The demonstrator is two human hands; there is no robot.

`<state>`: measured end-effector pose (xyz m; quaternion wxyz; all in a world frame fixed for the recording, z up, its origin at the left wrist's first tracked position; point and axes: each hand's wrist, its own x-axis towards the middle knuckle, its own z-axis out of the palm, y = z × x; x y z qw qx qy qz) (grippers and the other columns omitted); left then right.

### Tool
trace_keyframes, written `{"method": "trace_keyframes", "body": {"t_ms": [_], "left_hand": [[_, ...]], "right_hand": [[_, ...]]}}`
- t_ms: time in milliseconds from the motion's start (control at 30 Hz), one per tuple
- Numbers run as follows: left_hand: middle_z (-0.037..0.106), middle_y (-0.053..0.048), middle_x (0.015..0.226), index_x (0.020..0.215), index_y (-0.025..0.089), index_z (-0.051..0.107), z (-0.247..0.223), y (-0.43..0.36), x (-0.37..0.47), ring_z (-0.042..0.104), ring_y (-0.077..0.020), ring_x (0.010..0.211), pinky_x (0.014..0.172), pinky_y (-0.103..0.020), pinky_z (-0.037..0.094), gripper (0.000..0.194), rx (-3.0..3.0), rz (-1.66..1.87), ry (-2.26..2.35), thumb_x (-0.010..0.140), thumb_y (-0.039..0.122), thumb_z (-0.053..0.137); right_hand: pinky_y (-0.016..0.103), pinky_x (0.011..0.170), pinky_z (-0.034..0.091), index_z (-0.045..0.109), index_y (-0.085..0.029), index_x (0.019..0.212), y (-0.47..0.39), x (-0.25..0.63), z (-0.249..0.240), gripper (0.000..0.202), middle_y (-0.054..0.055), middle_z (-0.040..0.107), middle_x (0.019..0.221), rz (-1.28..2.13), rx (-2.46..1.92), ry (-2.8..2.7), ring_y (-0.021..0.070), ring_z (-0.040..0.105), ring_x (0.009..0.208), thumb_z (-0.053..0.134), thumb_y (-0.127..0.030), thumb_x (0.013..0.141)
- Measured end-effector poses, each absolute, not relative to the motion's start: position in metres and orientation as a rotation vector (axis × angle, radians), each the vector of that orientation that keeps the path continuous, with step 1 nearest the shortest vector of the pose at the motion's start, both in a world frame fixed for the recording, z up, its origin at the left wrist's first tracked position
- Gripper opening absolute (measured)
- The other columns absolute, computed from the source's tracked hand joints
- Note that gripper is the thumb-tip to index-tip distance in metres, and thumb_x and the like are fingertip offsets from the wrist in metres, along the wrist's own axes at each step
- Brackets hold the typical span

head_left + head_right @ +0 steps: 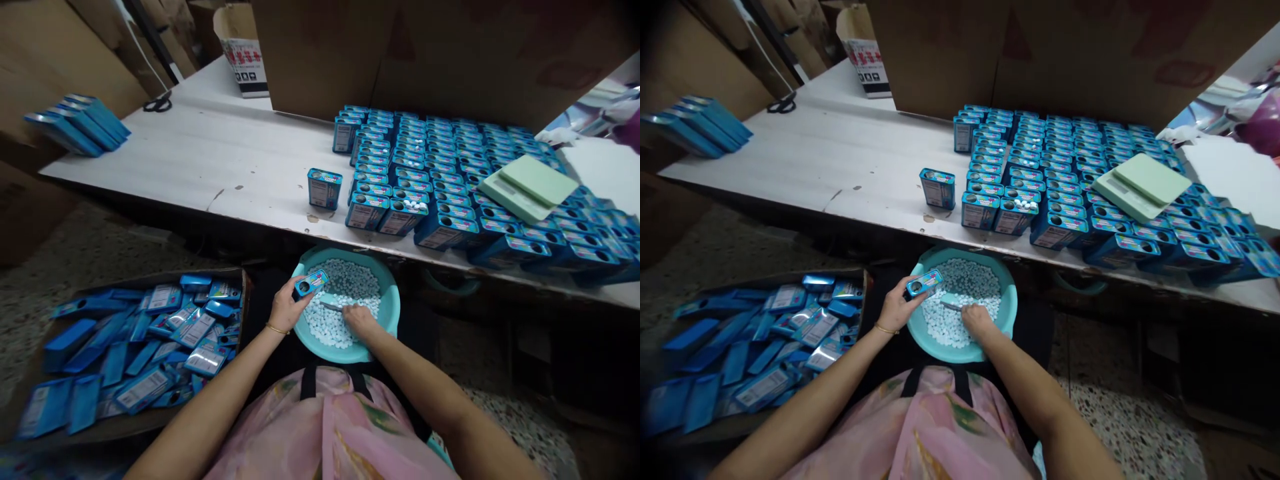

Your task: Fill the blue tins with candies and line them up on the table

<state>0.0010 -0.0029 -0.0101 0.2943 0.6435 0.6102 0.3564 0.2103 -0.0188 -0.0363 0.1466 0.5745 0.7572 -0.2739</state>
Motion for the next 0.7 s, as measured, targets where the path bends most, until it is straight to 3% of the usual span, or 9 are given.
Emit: {"method": "trace_keyframes", "body": {"t_ms": [100, 333, 467, 700], "left_hand": [[0.063, -0.003, 0.094, 0.106, 0.019, 0.053, -0.009, -0.003, 0.002, 0.059, -0.0163, 0.083, 0.076, -0.028, 0.046, 0.041, 1.698, 0.954, 1.653, 0.069, 0.035, 0.060], [0.064, -0.003, 0.093, 0.106, 0.019, 0.053, -0.012, -0.002, 0.001, 0.059, -0.0166, 0.082, 0.074, -0.027, 0.046, 0.042, 1.698, 0.934, 1.643, 0.069, 0.037, 0.060], [0.063, -0.003, 0.093, 0.105, 0.019, 0.053, -0.019, 0.003, 0.004, 0.060, -0.0171, 0.083, 0.076, -0.028, 0.047, 0.041, 1.707, 0.952, 1.611, 0.068, 0.034, 0.061], [0.060, -0.005, 0.103, 0.106, 0.019, 0.053, -0.036, 0.006, 0.019, 0.055, -0.0200, 0.096, 0.085, -0.034, 0.044, 0.039, 1.846, 0.906, 1.520, 0.068, 0.021, 0.059]], "right_hand": [[0.028, 0.077, 0.038, 0.062, -0.017, 0.099, -0.026, 0.205, -0.051, 0.029, 0.012, 0.064, 0.095, -0.863, 1.500, 2.254, 0.0214, 0.055, 0.092, 0.043, -0.011, 0.078], [0.019, 0.065, 0.036, 0.067, -0.020, 0.088, -0.014, 0.243, -0.049, 0.027, 0.003, 0.067, 0.087, -1.020, 1.351, 2.311, 0.0157, 0.056, 0.085, 0.047, -0.011, 0.072], [0.018, 0.066, 0.035, 0.066, -0.022, 0.087, -0.005, 0.264, -0.018, 0.031, 0.001, 0.066, 0.090, -1.071, 1.355, 2.388, 0.0136, 0.056, 0.085, 0.042, -0.011, 0.071], [0.018, 0.058, 0.029, 0.065, -0.020, 0.081, 0.015, 0.278, 0.061, 0.028, -0.002, 0.061, 0.069, -1.210, 1.363, 2.470, 0.0101, 0.052, 0.068, 0.042, -0.011, 0.068]]}}
